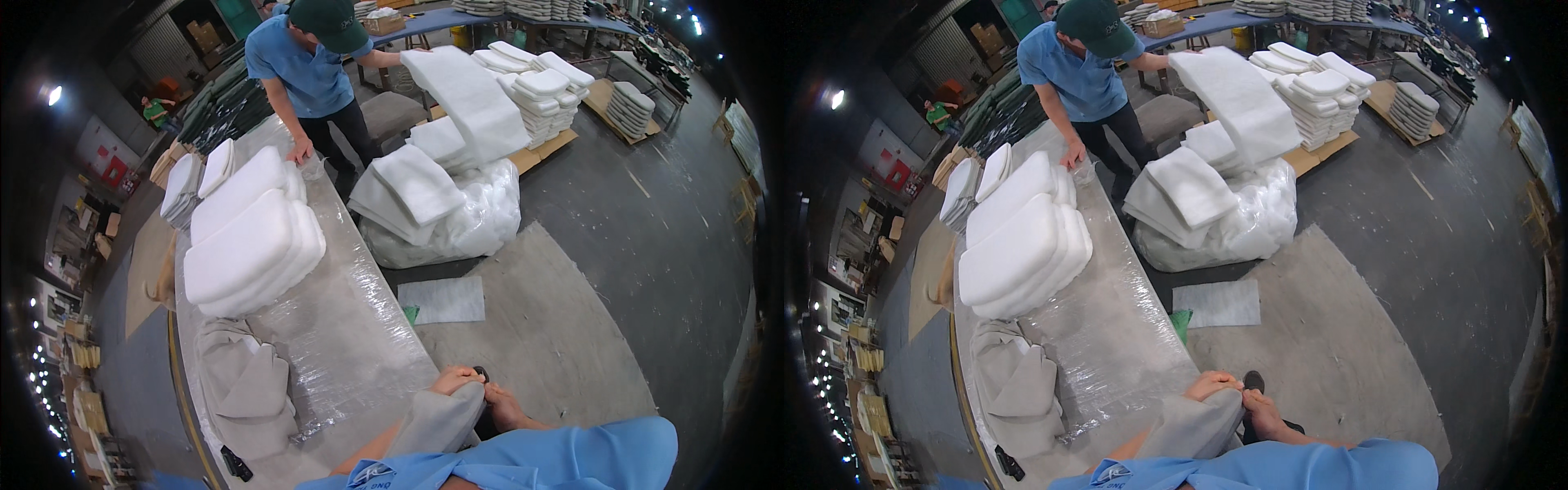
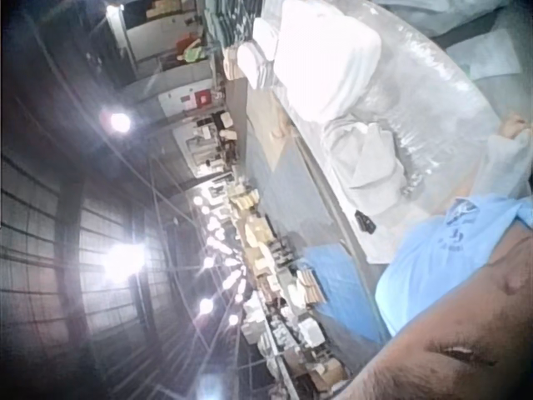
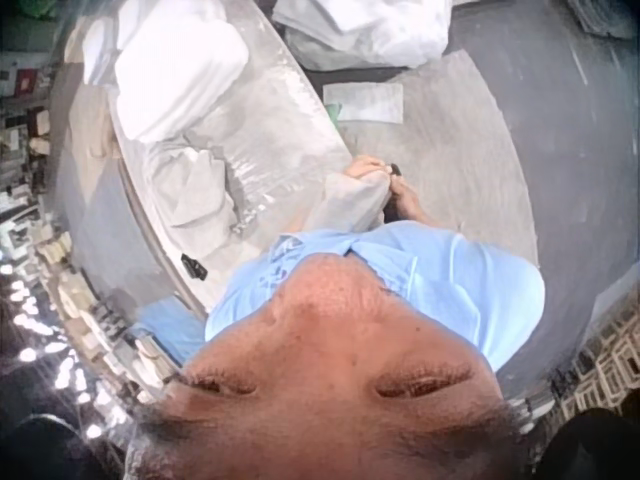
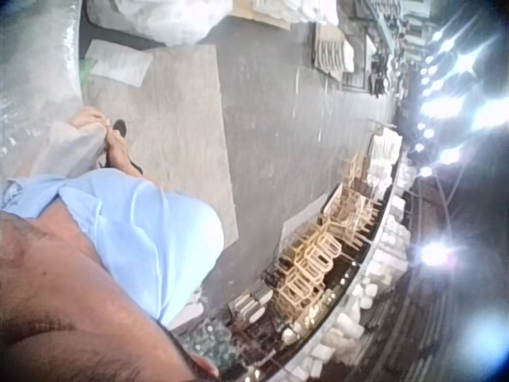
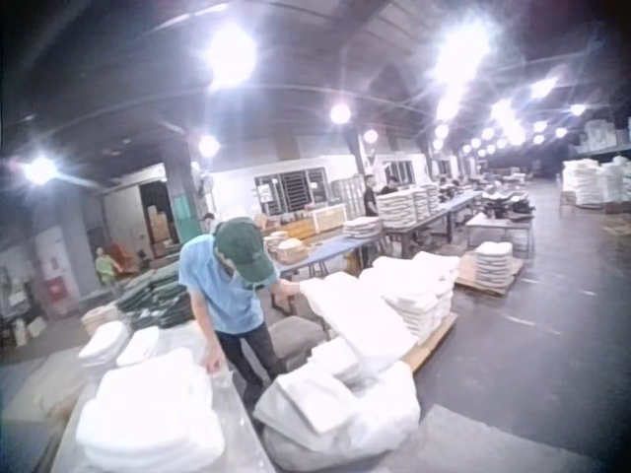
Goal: The person inserts white foam cushions into gray fabric covers, aligns the edges, and secures the covers by hand. The person repeatedly handles cushion covers and foam pieces, placing finished units on a nearby stack.
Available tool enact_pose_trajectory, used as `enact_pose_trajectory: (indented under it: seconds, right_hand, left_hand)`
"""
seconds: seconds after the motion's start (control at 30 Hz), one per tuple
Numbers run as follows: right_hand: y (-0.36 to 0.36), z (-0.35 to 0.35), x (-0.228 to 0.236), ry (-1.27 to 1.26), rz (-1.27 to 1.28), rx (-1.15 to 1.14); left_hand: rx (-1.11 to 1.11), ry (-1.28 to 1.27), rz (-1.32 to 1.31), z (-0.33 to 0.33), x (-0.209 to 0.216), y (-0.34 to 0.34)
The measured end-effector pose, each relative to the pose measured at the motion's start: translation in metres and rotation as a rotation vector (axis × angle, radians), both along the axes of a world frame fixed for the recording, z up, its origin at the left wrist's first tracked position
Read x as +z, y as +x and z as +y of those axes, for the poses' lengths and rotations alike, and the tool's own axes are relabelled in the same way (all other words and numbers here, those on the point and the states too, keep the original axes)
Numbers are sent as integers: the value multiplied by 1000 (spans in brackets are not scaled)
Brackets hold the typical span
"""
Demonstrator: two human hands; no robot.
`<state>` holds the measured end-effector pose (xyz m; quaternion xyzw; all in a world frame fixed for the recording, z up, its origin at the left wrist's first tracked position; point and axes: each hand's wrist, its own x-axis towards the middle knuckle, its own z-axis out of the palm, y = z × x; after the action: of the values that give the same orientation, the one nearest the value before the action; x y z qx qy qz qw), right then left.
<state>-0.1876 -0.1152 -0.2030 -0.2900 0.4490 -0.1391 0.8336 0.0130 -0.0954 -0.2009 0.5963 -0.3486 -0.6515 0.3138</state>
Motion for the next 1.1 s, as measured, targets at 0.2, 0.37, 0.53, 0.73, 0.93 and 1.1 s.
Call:
enact_pose_trajectory:
  seconds: [0.2,0.37,0.53,0.73,0.93,1.1]
  right_hand:
    - [-7,7,-34,126,83,27]
    - [-21,29,-57,204,44,64]
    - [-27,35,-58,287,-103,15]
    - [-12,45,-32,300,-207,-109]
    - [-8,41,-19,444,-83,-190]
    - [-3,24,-25,351,-90,-56]
  left_hand:
    - [-21,207,97,-2,-27,-2]
    - [-73,197,-15,8,-56,-23]
    - [-41,-140,-237,15,-46,-32]
    - [-93,-242,-358,27,-28,-27]
    - [-219,-218,-534,18,1,-36]
    - [-454,-282,-482,4,2,-26]
